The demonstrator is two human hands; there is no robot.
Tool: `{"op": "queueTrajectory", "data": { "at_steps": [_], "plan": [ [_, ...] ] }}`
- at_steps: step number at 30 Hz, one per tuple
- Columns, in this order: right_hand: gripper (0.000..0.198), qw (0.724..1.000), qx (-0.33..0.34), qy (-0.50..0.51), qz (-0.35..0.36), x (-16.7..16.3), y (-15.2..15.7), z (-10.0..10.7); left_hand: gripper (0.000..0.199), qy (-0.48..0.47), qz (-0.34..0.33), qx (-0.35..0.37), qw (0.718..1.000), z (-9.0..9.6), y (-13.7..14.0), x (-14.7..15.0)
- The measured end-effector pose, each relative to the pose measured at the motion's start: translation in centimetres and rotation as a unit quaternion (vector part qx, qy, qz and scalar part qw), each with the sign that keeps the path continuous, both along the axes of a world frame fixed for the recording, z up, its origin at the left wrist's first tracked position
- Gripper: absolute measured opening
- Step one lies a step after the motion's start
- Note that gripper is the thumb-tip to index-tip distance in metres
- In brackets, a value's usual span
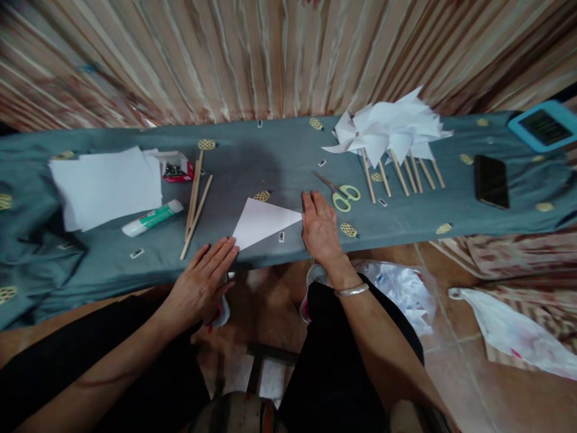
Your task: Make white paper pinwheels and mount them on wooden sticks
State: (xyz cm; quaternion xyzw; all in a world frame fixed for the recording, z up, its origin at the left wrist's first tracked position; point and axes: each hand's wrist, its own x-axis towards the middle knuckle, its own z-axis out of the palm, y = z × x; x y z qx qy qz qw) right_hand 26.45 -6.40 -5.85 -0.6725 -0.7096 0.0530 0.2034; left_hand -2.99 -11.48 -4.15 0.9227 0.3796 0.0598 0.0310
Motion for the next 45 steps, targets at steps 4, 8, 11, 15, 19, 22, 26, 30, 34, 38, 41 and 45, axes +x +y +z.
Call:
{"op": "queueTrajectory", "data": {
  "at_steps": [4, 8, 11, 15, 19, 22, 26, 30, 34, 38, 41, 45],
  "plan": [
    [0.053, 0.999, 0.032, 0.005, 0.007, 0.1, 0.2, -0.3, 0.055, -0.013, 0.015, 0.003, 1.0, 0.1, -0.9, -1.0],
    [0.054, 0.998, 0.052, 0.043, 0.006, 0.6, 0.4, -0.5, 0.051, -0.033, 0.016, 0.006, 0.999, 0.2, -1.1, -1.5],
    [0.049, 0.995, 0.05, 0.088, 0.019, 0.7, 0.4, -0.1, 0.046, -0.049, 0.023, 0.016, 0.998, 0.1, -0.9, -1.6],
    [0.043, 0.993, 0.02, 0.099, 0.053, 0.3, 0.0, 0.7, 0.046, -0.051, 0.024, 0.034, 0.998, -0.2, -0.7, -1.4],
    [0.029, 0.99, 0.012, 0.129, 0.064, 0.1, -0.1, 1.1, 0.048, -0.068, 0.02, 0.038, 0.997, -0.3, -0.7, -1.4],
    [0.02, 0.985, 0.017, 0.161, 0.056, 0.2, 0.1, 1.2, 0.046, -0.101, 0.032, 0.041, 0.994, -0.2, -0.3, -1.1],
    [0.006, 0.975, 0.022, 0.218, 0.043, 0.1, 0.1, 1.4, 0.053, -0.17, 0.066, 0.025, 0.983, 0.4, 0.9, -0.1],
    [0.005, 0.943, 0.034, 0.33, 0.004, 0.0, 0.4, 1.5, 0.067, -0.243, 0.104, 0.019, 0.964, 1.4, 2.7, 1.4],
    [0.011, 0.905, 0.054, 0.42, -0.029, 0.0, 0.5, 2.3, 0.073, -0.289, 0.118, 0.01, 0.95, 2.6, 4.3, 2.8],
    [0.007, 0.933, 0.115, 0.34, -0.006, -0.5, -0.7, 4.0, 0.073, -0.29, 0.097, 0.048, 0.951, 4.1, 4.9, 4.3],
    [0.009, 0.963, 0.152, 0.219, 0.031, -1.6, -2.2, 5.0, 0.066, -0.266, 0.063, 0.12, 0.954, 5.1, 4.6, 5.9],
    [0.014, 0.974, 0.154, 0.122, 0.112, -3.3, -4.1, 5.4, 0.043, -0.195, 0.052, 0.161, 0.966, 5.6, 4.2, 7.2]
  ]
}}
